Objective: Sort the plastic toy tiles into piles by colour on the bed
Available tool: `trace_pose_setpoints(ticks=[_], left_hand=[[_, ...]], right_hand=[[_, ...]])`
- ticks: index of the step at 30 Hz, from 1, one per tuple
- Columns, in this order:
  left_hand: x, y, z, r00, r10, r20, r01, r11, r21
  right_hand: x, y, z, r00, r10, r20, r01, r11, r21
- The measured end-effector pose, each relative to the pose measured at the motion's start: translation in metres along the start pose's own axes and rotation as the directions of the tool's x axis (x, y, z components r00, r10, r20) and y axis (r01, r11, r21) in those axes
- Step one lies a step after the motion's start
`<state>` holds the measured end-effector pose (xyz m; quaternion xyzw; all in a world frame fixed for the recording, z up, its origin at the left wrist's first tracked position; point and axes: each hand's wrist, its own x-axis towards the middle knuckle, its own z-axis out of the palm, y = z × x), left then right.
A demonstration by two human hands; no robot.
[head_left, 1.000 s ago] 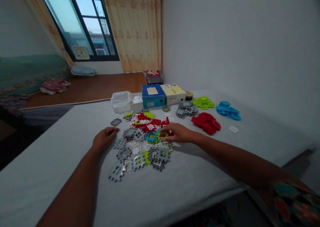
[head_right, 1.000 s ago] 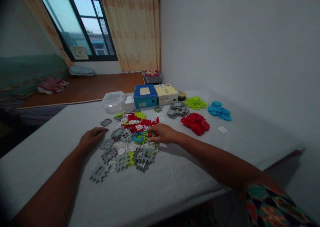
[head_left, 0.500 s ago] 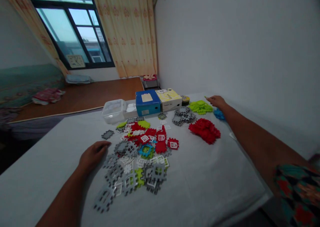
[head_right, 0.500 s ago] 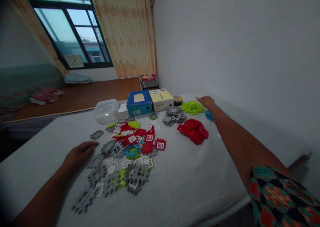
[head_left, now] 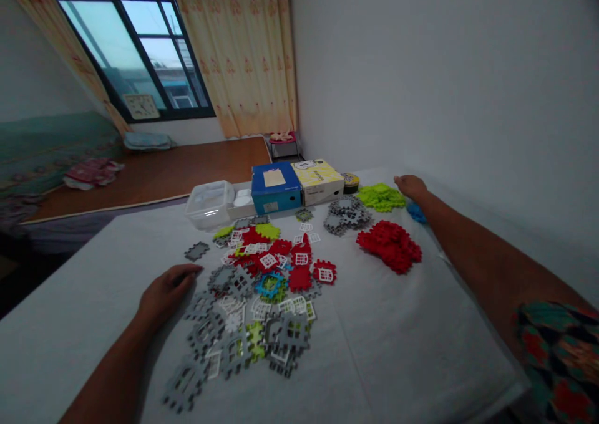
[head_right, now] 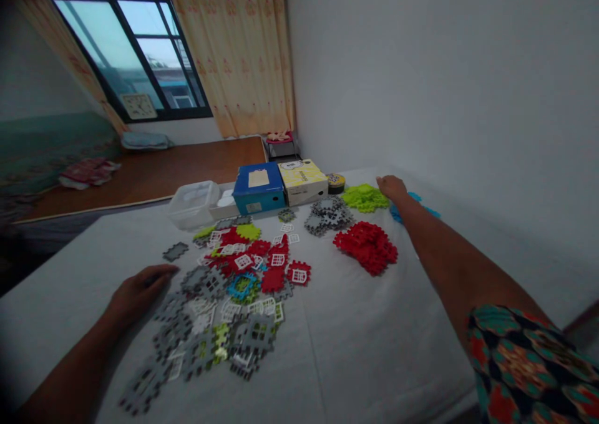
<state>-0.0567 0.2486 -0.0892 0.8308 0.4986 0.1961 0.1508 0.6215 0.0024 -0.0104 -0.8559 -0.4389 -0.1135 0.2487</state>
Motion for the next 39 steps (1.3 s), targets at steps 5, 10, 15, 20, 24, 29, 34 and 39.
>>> trace_pose_setpoints(ticks=[5, 10, 15, 20, 24, 29, 34, 39], left_hand=[[-0.003, 0.011, -0.002, 1.0, -0.02, 0.019, 0.02, 1.0, 0.006], [-0.004, 0.012, 0.0, 1.0, 0.015, 0.01, -0.015, 1.0, 0.013], [-0.002, 0.012, 0.001, 0.999, 0.032, 0.003, -0.032, 0.999, 0.019], [-0.002, 0.016, -0.003, 0.999, 0.046, 0.024, -0.047, 0.998, 0.045], [-0.003, 0.017, -0.003, 1.0, 0.025, -0.002, -0.025, 0.999, 0.043], [-0.005, 0.019, -0.003, 1.0, 0.004, -0.003, -0.004, 0.999, 0.041], [-0.006, 0.022, -0.005, 1.0, -0.001, 0.01, 0.001, 1.0, 0.029], [-0.003, 0.014, -0.005, 0.999, 0.011, 0.032, -0.013, 0.999, 0.049]], right_hand=[[-0.06, -0.091, 0.001, 0.976, -0.138, 0.17, 0.127, 0.989, 0.073], [-0.158, -0.187, 0.005, 0.619, -0.535, 0.575, 0.413, 0.845, 0.34], [-0.198, -0.211, 0.01, 0.618, -0.499, 0.608, 0.479, 0.852, 0.212], [-0.207, -0.205, 0.022, 0.667, -0.534, 0.519, 0.405, 0.845, 0.349], [-0.215, -0.201, 0.035, 0.711, -0.579, 0.398, 0.411, 0.802, 0.433], [-0.214, -0.189, 0.044, 0.707, -0.655, 0.266, 0.427, 0.696, 0.578], [-0.209, -0.18, 0.049, 0.781, -0.602, 0.167, 0.399, 0.686, 0.609], [-0.202, -0.18, 0.043, 0.835, -0.543, 0.083, 0.401, 0.705, 0.585]])
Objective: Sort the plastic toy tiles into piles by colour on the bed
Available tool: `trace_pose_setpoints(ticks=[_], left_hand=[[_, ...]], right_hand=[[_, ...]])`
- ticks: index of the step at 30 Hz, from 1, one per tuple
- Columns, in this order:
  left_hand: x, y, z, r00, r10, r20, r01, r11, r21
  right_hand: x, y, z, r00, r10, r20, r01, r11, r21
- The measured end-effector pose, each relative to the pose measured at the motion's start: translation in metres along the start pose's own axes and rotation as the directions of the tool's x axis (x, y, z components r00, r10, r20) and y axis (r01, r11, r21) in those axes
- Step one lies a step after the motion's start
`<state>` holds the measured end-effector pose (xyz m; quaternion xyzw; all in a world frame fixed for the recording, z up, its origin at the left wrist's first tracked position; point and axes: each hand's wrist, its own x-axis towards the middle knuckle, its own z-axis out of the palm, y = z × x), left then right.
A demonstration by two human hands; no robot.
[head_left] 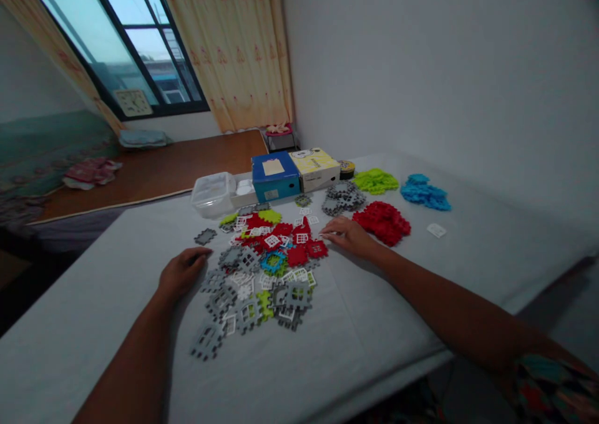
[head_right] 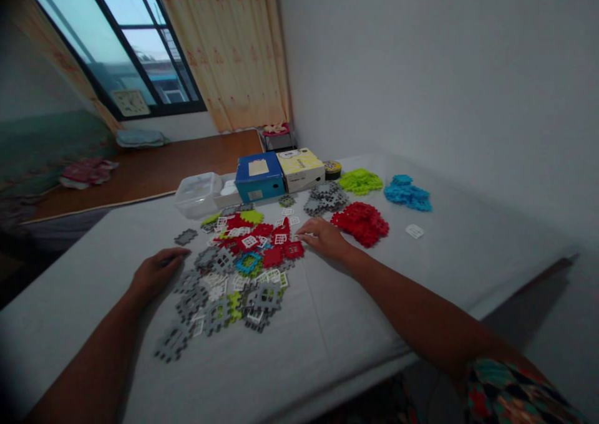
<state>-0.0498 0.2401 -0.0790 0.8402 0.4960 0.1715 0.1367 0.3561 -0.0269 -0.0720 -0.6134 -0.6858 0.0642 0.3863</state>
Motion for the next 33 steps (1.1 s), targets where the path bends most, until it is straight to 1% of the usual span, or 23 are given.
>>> trace_pose_setpoints(ticks=[2, 4, 6, 8, 9, 11, 12, 14, 15, 16, 18, 19, 21, 22, 23, 24, 26, 27, 28, 29, 30, 32, 33], left_hand=[[0.003, -0.005, 0.001, 1.0, 0.017, 0.009, -0.017, 1.0, -0.007], [0.006, -0.009, 0.002, 1.0, 0.02, 0.016, -0.02, 1.0, -0.006], [0.008, -0.012, 0.002, 1.0, 0.014, 0.018, -0.014, 1.0, -0.004], [0.009, -0.013, 0.003, 1.0, 0.009, 0.018, -0.009, 1.0, -0.008], [0.009, -0.013, 0.003, 1.0, 0.006, 0.019, -0.005, 1.0, -0.01], [0.01, -0.014, 0.004, 1.0, -0.002, 0.021, 0.002, 1.0, -0.013], [0.011, -0.014, 0.004, 1.0, -0.001, 0.023, 0.002, 1.0, -0.015], [0.012, -0.014, 0.004, 1.0, 0.003, 0.023, -0.002, 1.0, -0.011], [0.012, -0.013, 0.004, 1.0, 0.006, 0.019, -0.006, 1.0, -0.009], [0.013, -0.012, 0.004, 1.0, 0.008, 0.011, -0.008, 1.0, -0.007], [0.012, -0.009, 0.003, 1.0, 0.008, -0.011, -0.008, 1.0, -0.002], [0.011, -0.006, 0.003, 1.0, 0.008, -0.018, -0.008, 1.0, 0.002], [0.007, 0.001, 0.001, 1.0, 0.007, -0.017, -0.007, 1.0, 0.019], [0.005, 0.004, 0.0, 1.0, -0.001, -0.011, 0.002, 0.999, 0.032], [0.003, 0.007, -0.001, 1.0, -0.006, -0.01, 0.007, 0.999, 0.046], [0.001, 0.01, -0.001, 1.0, -0.017, -0.019, 0.018, 0.998, 0.055], [-0.002, 0.014, -0.002, 1.0, -0.015, -0.025, 0.017, 0.998, 0.059], [-0.002, 0.015, -0.002, 1.0, -0.01, -0.019, 0.011, 0.998, 0.059], [-0.003, 0.015, -0.001, 1.0, -0.004, -0.015, 0.005, 0.998, 0.056], [-0.003, 0.015, -0.001, 1.0, 0.003, -0.012, -0.003, 0.999, 0.053], [-0.004, 0.014, 0.0, 1.0, 0.01, -0.01, -0.009, 0.999, 0.047], [-0.004, 0.012, 0.001, 1.0, 0.019, -0.018, -0.018, 1.0, 0.025], [-0.004, 0.011, 0.002, 1.0, 0.021, -0.022, -0.021, 1.0, 0.011]], right_hand=[[0.003, 0.0, -0.016, 0.996, 0.049, -0.068, -0.051, 0.999, -0.02], [0.003, 0.002, -0.041, 0.971, 0.121, -0.206, -0.136, 0.989, -0.063], [-0.005, 0.009, -0.073, 0.904, 0.195, -0.381, -0.254, 0.961, -0.109], [-0.023, 0.021, -0.108, 0.811, 0.258, -0.526, -0.379, 0.916, -0.135], [-0.036, 0.028, -0.124, 0.766, 0.29, -0.574, -0.441, 0.887, -0.14], [-0.068, 0.046, -0.151, 0.688, 0.363, -0.628, -0.568, 0.809, -0.154], [-0.085, 0.055, -0.16, 0.655, 0.406, -0.637, -0.635, 0.753, -0.172], [-0.118, 0.073, -0.173, 0.589, 0.499, -0.636, -0.757, 0.617, -0.216], [-0.133, 0.079, -0.176, 0.567, 0.539, -0.623, -0.794, 0.558, -0.24], [-0.145, 0.085, -0.177, 0.557, 0.569, -0.606, -0.815, 0.517, -0.264], [-0.16, 0.089, -0.177, 0.569, 0.591, -0.572, -0.817, 0.484, -0.312], [-0.162, 0.088, -0.176, 0.58, 0.583, -0.569, -0.811, 0.479, -0.336], [-0.154, 0.077, -0.171, 0.601, 0.533, -0.596, -0.795, 0.478, -0.374], [-0.144, 0.067, -0.168, 0.624, 0.501, -0.6, -0.774, 0.501, -0.387], [-0.131, 0.055, -0.162, 0.665, 0.466, -0.584, -0.734, 0.552, -0.395], [-0.116, 0.04, -0.155, 0.724, 0.429, -0.539, -0.669, 0.629, -0.397], [-0.082, 0.006, -0.134, 0.868, 0.332, -0.369, -0.464, 0.807, -0.366], [-0.065, -0.011, -0.119, 0.931, 0.264, -0.25, -0.34, 0.877, -0.339], [-0.048, -0.028, -0.103, 0.973, 0.187, -0.136, -0.221, 0.926, -0.306], [-0.033, -0.044, -0.084, 0.99, 0.138, -0.04, -0.143, 0.951, -0.276], [-0.02, -0.057, -0.065, 0.993, 0.108, 0.046, -0.093, 0.963, -0.251], [0.0, -0.078, -0.028, 0.982, 0.03, 0.189, 0.016, 0.971, -0.238], [0.007, -0.085, -0.01, 0.967, -0.019, 0.254, 0.08, 0.97, -0.23]])
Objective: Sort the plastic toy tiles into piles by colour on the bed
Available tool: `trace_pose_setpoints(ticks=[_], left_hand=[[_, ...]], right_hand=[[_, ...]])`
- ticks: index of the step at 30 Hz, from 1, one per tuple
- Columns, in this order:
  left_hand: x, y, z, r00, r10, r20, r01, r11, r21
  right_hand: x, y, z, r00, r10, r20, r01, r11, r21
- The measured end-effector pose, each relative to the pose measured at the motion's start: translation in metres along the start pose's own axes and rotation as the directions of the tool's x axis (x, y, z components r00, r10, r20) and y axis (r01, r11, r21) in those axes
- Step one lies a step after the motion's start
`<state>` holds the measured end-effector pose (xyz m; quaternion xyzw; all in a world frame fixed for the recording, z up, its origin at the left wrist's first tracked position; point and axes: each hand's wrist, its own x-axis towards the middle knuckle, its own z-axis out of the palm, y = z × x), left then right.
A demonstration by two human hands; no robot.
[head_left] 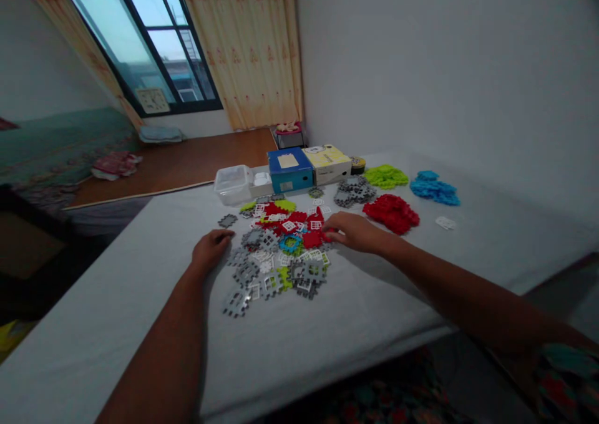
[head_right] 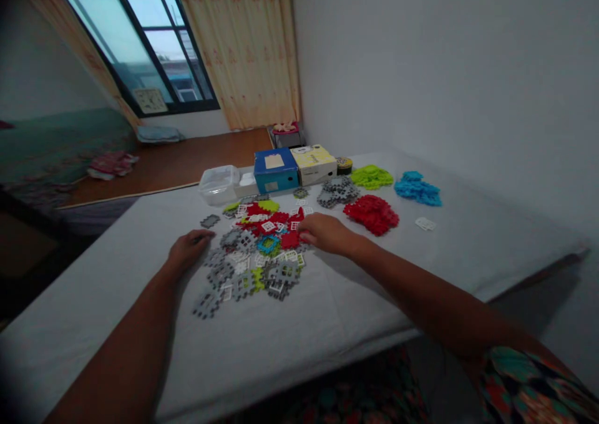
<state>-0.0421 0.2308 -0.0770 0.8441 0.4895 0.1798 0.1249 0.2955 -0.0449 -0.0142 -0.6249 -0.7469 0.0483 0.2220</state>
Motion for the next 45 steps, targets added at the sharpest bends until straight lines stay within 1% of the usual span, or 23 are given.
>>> trace_pose_setpoints(ticks=[2, 4, 6, 8, 11, 14, 17, 19, 20, 22, 24, 26, 27, 29, 31, 33, 34, 35, 37, 40, 42, 43, 45], left_hand=[[-0.001, -0.001, 0.001, 1.0, -0.001, -0.008, 0.001, 1.0, -0.025], [-0.002, -0.002, 0.002, 1.0, -0.008, -0.005, 0.007, 0.999, -0.04], [-0.002, -0.001, 0.002, 1.0, -0.007, 0.007, 0.007, 0.999, -0.045], [-0.002, -0.001, 0.003, 1.0, 0.003, 0.017, -0.002, 0.999, -0.044], [-0.001, 0.0, 0.003, 1.0, -0.003, 0.022, 0.003, 1.0, -0.026], [-0.001, 0.001, 0.005, 0.999, -0.029, 0.028, 0.029, 1.0, -0.01], [-0.002, 0.002, 0.005, 0.999, -0.041, 0.033, 0.041, 0.999, -0.01], [-0.003, 0.002, 0.005, 0.999, -0.038, 0.03, 0.039, 0.999, -0.008], [-0.003, 0.001, 0.005, 0.999, -0.037, 0.027, 0.037, 0.999, -0.006], [-0.003, 0.001, 0.005, 0.999, -0.034, 0.02, 0.034, 0.999, -0.003], [-0.003, 0.001, 0.005, 0.999, -0.041, 0.019, 0.041, 0.999, -0.005], [-0.003, 0.002, 0.005, 0.999, -0.048, 0.022, 0.049, 0.999, -0.01], [-0.003, 0.002, 0.004, 0.999, -0.049, 0.023, 0.049, 0.999, -0.011], [-0.004, 0.004, 0.003, 0.998, -0.048, 0.03, 0.048, 0.999, -0.007], [-0.004, 0.006, 0.001, 0.998, -0.048, 0.032, 0.048, 0.999, -0.001], [-0.005, 0.006, 0.0, 0.998, -0.061, 0.027, 0.061, 0.998, 0.003], [-0.005, 0.006, 0.0, 0.998, -0.066, 0.023, 0.066, 0.998, 0.003], [-0.005, 0.005, 0.001, 0.998, -0.068, 0.02, 0.067, 0.998, 0.003], [-0.004, 0.003, 0.002, 0.998, -0.059, 0.018, 0.059, 0.998, 0.001], [-0.004, 0.0, 0.004, 0.999, -0.035, 0.019, 0.035, 0.999, -0.006], [-0.004, -0.002, 0.006, 1.0, -0.018, 0.014, 0.018, 1.0, -0.015], [-0.004, -0.002, 0.006, 1.0, -0.012, 0.011, 0.012, 1.0, -0.015], [-0.003, -0.004, 0.007, 1.0, -0.001, 0.007, 0.001, 1.0, -0.008]], right_hand=[[0.014, -0.014, 0.024, 0.987, -0.132, 0.086, 0.132, 0.991, 0.005], [0.02, -0.02, 0.042, 0.968, -0.212, 0.134, 0.208, 0.977, 0.043], [0.019, -0.018, 0.054, 0.962, -0.233, 0.144, 0.224, 0.972, 0.079], [0.014, -0.01, 0.059, 0.962, -0.235, 0.137, 0.219, 0.968, 0.12], [0.004, 0.004, 0.058, 0.967, -0.224, 0.12, 0.2, 0.962, 0.185], [-0.003, 0.014, 0.055, 0.978, -0.162, 0.133, 0.133, 0.969, 0.207], [-0.006, 0.019, 0.052, 0.986, -0.073, 0.147, 0.037, 0.971, 0.236], [-0.007, 0.018, 0.051, 0.992, -0.051, 0.114, 0.022, 0.97, 0.24], [-0.008, 0.018, 0.05, 0.993, -0.067, 0.093, 0.043, 0.97, 0.238], [-0.01, 0.015, 0.048, 0.984, -0.16, 0.083, 0.135, 0.96, 0.245], [-0.013, 0.013, 0.046, 0.957, -0.268, 0.112, 0.23, 0.935, 0.271], [-0.013, 0.013, 0.048, 0.941, -0.309, 0.139, 0.262, 0.923, 0.282], [-0.012, 0.014, 0.05, 0.944, -0.298, 0.141, 0.253, 0.928, 0.273], [-0.01, 0.018, 0.057, 0.967, -0.229, 0.117, 0.197, 0.952, 0.233], [-0.006, 0.022, 0.063, 0.991, -0.125, 0.038, 0.116, 0.976, 0.185], [-0.004, 0.024, 0.064, 0.997, -0.055, -0.058, 0.065, 0.983, 0.174], [-0.004, 0.023, 0.063, 0.995, -0.053, -0.083, 0.069, 0.979, 0.192], [-0.004, 0.02, 0.06, 0.993, -0.078, -0.084, 0.095, 0.97, 0.223], [-0.006, 0.01, 0.052, 0.981, -0.191, -0.028, 0.191, 0.938, 0.291], [-0.01, -0.01, 0.048, 0.929, -0.359, 0.09, 0.318, 0.899, 0.3], [-0.011, -0.022, 0.053, 0.902, -0.402, 0.158, 0.355, 0.899, 0.256], [-0.01, -0.026, 0.057, 0.897, -0.402, 0.181, 0.358, 0.904, 0.232], [-0.007, -0.029, 0.066, 0.91, -0.366, 0.193, 0.336, 0.926, 0.174]])
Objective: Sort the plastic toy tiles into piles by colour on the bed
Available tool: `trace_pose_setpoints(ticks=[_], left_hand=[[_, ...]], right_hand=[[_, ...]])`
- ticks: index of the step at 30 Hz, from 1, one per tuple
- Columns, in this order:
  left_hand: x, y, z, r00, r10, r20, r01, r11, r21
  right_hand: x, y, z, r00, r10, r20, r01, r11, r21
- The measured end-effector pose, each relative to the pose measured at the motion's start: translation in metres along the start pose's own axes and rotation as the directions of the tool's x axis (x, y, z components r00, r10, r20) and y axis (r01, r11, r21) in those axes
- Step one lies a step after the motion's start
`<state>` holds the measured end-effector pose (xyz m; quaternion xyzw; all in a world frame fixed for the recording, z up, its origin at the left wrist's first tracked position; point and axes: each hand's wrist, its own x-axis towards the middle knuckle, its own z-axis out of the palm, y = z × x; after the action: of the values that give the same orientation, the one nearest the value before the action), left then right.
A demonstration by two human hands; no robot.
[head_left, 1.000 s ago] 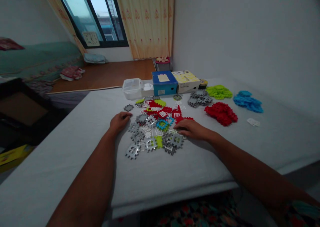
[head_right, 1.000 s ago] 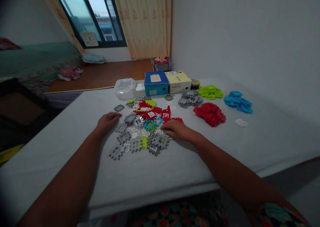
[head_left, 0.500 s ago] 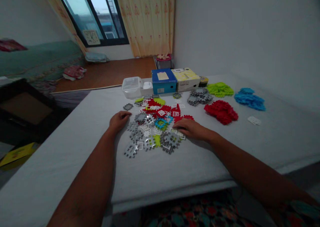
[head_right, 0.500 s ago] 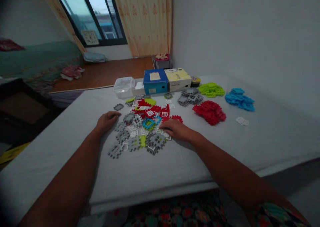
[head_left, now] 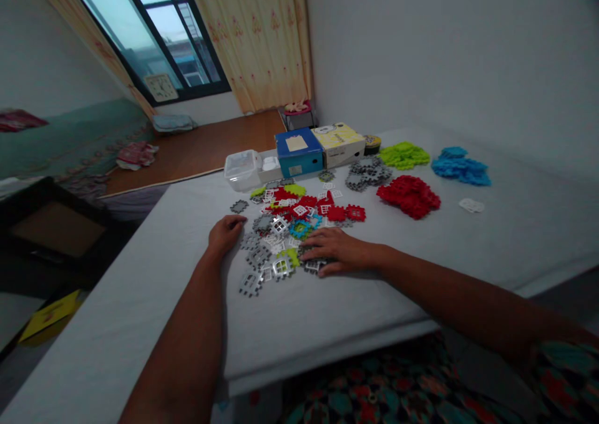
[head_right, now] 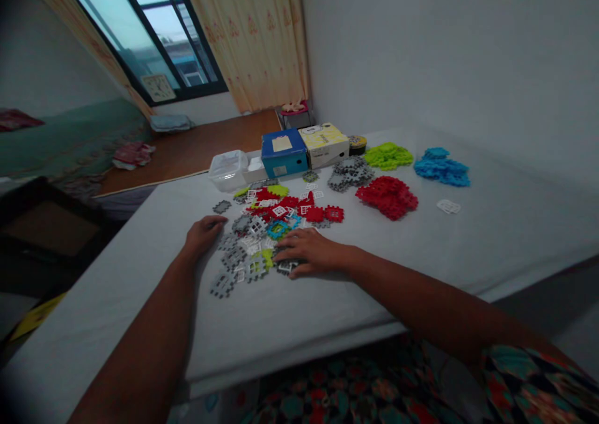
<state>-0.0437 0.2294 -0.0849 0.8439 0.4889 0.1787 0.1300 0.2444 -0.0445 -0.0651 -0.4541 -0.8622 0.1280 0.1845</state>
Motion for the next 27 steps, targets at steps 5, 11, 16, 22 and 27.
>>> trace_pose_setpoints(ticks=[5, 11, 16, 22, 27], left_hand=[[0.002, -0.002, 0.0, 1.0, 0.0, 0.008, 0.0, 1.0, 0.013], [0.001, -0.001, -0.001, 1.0, -0.005, 0.009, 0.005, 1.0, 0.0], [0.0, 0.001, -0.002, 1.0, -0.015, 0.009, 0.015, 1.0, -0.019], [0.002, -0.002, -0.003, 1.0, -0.012, 0.002, 0.012, 1.0, -0.02], [0.005, -0.005, -0.003, 1.0, 0.001, 0.005, -0.001, 1.0, -0.02]], right_hand=[[0.003, 0.025, -0.002, 0.939, 0.209, -0.272, -0.24, 0.967, -0.086], [-0.016, 0.056, -0.026, 0.743, 0.434, -0.509, -0.4, 0.899, 0.182], [-0.026, 0.057, -0.024, 0.87, 0.431, -0.239, -0.416, 0.902, 0.115], [-0.026, 0.056, -0.025, 0.9, 0.392, -0.192, -0.389, 0.92, 0.055], [-0.024, 0.052, -0.031, 0.901, 0.393, -0.186, -0.388, 0.919, 0.066]])
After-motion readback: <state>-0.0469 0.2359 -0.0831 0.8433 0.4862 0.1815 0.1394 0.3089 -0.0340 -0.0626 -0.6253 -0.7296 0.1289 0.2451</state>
